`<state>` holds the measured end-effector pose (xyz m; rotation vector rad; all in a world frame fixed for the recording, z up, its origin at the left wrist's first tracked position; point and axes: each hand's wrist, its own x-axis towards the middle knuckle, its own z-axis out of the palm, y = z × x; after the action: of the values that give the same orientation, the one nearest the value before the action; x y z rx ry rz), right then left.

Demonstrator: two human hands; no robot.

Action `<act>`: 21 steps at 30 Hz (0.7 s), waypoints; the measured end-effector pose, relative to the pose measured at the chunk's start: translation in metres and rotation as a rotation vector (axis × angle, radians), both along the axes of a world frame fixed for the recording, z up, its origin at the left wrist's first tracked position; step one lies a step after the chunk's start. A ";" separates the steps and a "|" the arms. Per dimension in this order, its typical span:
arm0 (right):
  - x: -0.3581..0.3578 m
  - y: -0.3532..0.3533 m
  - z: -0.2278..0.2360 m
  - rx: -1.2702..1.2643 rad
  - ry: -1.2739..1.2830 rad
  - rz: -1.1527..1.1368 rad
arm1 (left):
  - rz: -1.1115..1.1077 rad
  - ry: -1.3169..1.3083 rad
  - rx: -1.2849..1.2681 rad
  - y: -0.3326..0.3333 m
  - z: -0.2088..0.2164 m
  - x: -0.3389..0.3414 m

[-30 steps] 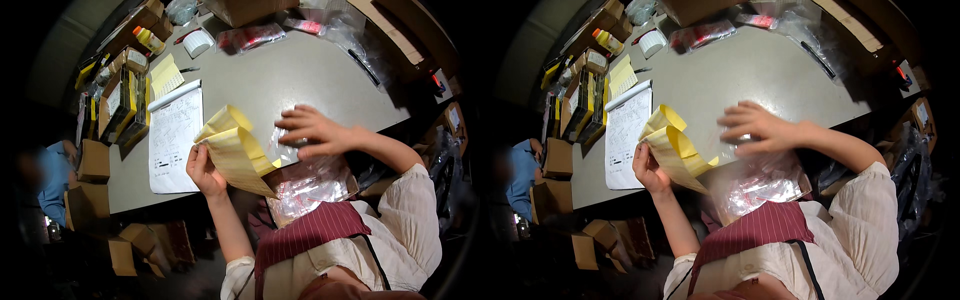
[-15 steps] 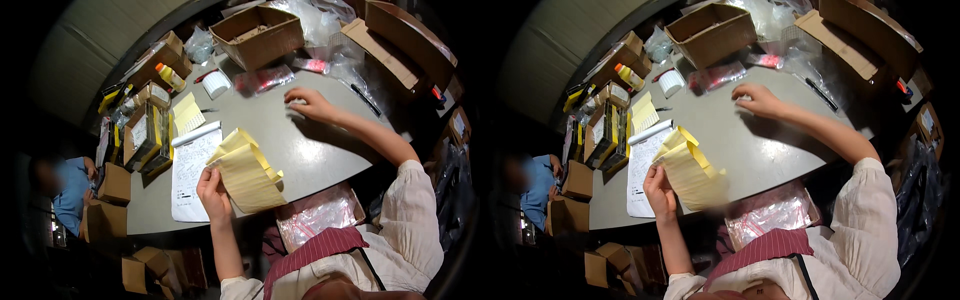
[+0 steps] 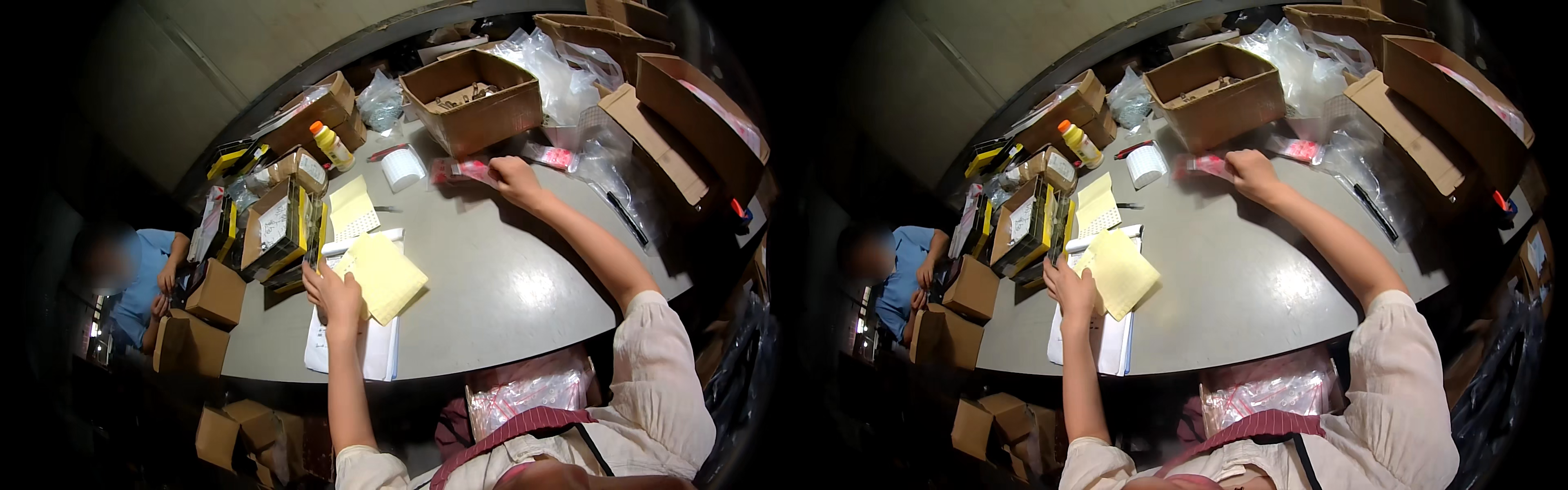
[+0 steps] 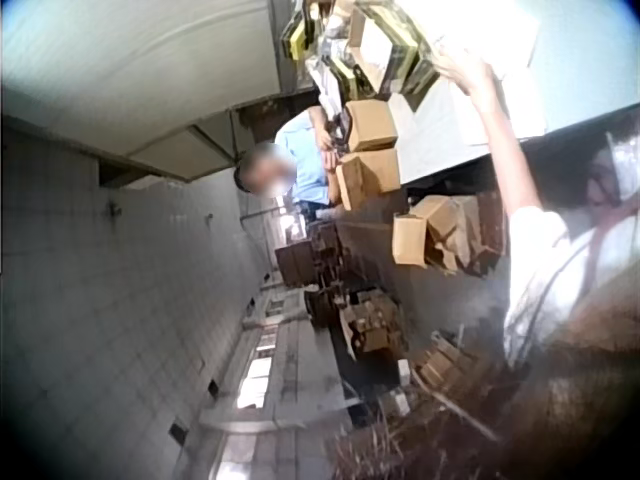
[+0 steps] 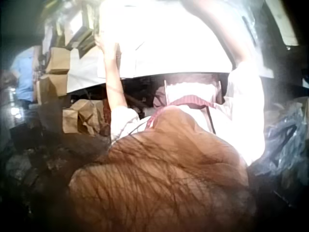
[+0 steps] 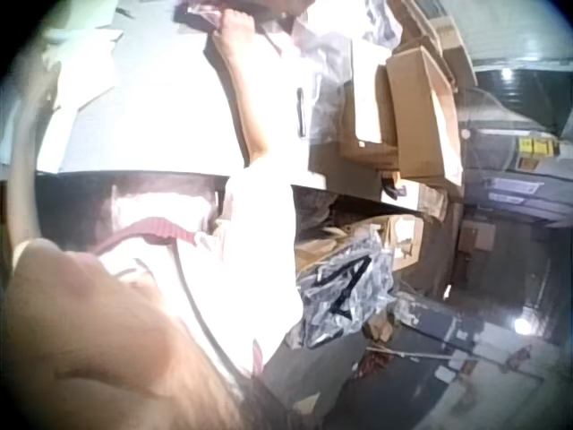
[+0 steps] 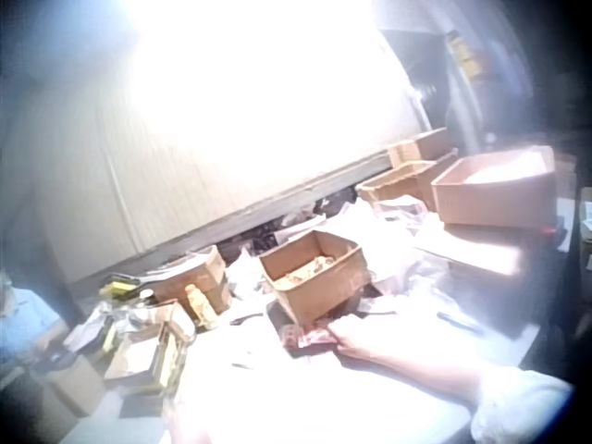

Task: The person places yellow sticky notes into small clear plastic bags one by one. They pick up a note, insert it into a bag, and then seal the bag before moving to the next item. The process is repeated continuously throughout the clip.

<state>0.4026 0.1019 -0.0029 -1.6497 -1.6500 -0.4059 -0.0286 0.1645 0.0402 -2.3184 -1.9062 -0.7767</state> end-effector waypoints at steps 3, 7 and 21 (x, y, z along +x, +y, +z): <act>-0.020 -0.006 0.015 -0.076 0.894 0.448 | -0.345 -0.303 0.062 -0.007 -0.004 0.026; -0.086 -0.029 0.044 -0.303 1.182 0.866 | -0.682 -0.870 -0.246 -0.031 0.001 0.103; -0.081 -0.086 0.127 -0.530 0.569 0.501 | -0.864 -0.913 -0.358 -0.067 -0.001 0.136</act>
<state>0.3217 0.0155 0.1239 -1.4284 -1.7054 0.7399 0.1079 0.0970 0.0394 -3.4427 -1.1110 -1.9704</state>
